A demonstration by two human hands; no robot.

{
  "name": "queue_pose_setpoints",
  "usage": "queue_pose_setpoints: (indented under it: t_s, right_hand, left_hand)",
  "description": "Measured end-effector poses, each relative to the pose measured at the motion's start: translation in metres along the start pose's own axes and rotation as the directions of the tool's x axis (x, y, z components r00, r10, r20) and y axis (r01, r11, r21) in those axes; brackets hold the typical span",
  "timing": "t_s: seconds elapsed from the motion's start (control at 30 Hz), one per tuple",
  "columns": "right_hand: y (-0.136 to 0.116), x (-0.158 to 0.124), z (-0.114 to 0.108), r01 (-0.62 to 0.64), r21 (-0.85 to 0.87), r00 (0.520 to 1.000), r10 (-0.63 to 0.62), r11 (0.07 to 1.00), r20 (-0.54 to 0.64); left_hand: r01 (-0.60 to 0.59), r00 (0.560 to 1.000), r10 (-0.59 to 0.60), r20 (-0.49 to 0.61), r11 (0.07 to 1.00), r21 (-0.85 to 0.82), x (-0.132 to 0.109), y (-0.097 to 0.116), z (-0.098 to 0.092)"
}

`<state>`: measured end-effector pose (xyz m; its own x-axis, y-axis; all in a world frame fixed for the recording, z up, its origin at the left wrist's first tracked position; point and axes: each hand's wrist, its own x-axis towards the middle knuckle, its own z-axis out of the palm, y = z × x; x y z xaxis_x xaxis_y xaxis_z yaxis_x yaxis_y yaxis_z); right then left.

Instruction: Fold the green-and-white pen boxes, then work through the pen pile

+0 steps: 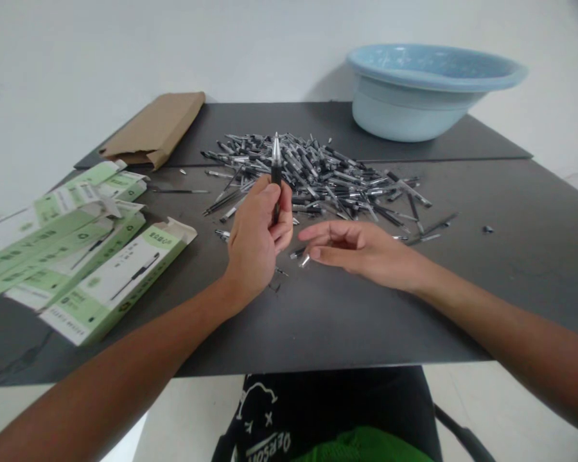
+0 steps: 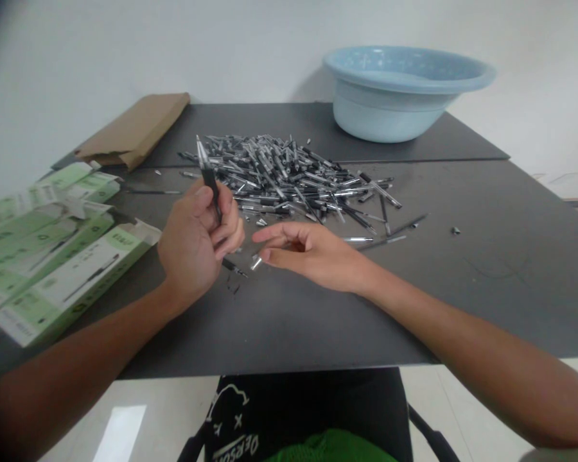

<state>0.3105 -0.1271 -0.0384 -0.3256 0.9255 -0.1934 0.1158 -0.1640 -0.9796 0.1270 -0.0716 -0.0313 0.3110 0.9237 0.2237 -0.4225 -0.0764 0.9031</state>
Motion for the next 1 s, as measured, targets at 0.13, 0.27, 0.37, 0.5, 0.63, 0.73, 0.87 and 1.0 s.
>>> queue_pose_setpoints:
  t_s: [0.13,0.27,0.37,0.5,0.63,0.73,0.87,1.0]
  right_hand:
    - [0.0058,-0.0038,-0.0006,0.27,-0.468,0.941,-0.333,0.842,-0.057]
    - [0.0094,-0.007,-0.0044,0.371,-0.689,0.878,-0.476,0.622,0.043]
    - [0.0096,-0.0067,-0.0052,0.355,-0.745,0.876,-0.48,0.565,0.053]
    - [0.009,-0.0041,-0.005,0.342,-0.773,0.871,-0.489,0.535,0.047]
    - [0.0081,-0.0034,-0.005,0.352,-0.797,0.85,-0.525,0.49,0.053]
    - [0.0069,-0.0045,-0.0045,0.374,-0.819,0.824,-0.561,0.435,0.078]
    - [0.0059,-0.0056,-0.0035,0.4,-0.845,0.804,-0.58,0.356,0.136]
    - [0.0059,-0.0028,-0.0031,0.386,-0.858,0.799,-0.587,0.337,0.129]
  left_hand:
    - [0.002,1.0,-0.002,0.018,1.0,0.016,-0.0007,-0.001,-0.0006]
    - [-0.012,0.999,0.011,0.038,1.0,0.026,-0.001,-0.0022,-0.0019]
    - [-0.006,0.999,0.004,0.038,0.999,0.046,-0.0012,-0.0021,-0.0016]
    - [-0.001,1.0,0.0,0.019,0.999,0.046,-0.0016,-0.0012,-0.0008]
    - [-0.013,0.999,0.011,0.041,0.999,0.053,-0.0013,-0.0003,-0.0004]
    - [-0.02,0.999,0.018,0.047,0.999,0.045,-0.0013,-0.0006,-0.0004]
    - [-0.015,0.998,0.012,0.055,0.999,0.046,-0.0015,-0.0019,-0.0005]
    - [-0.017,0.998,0.014,0.054,0.999,0.045,-0.0008,-0.0026,-0.0004]
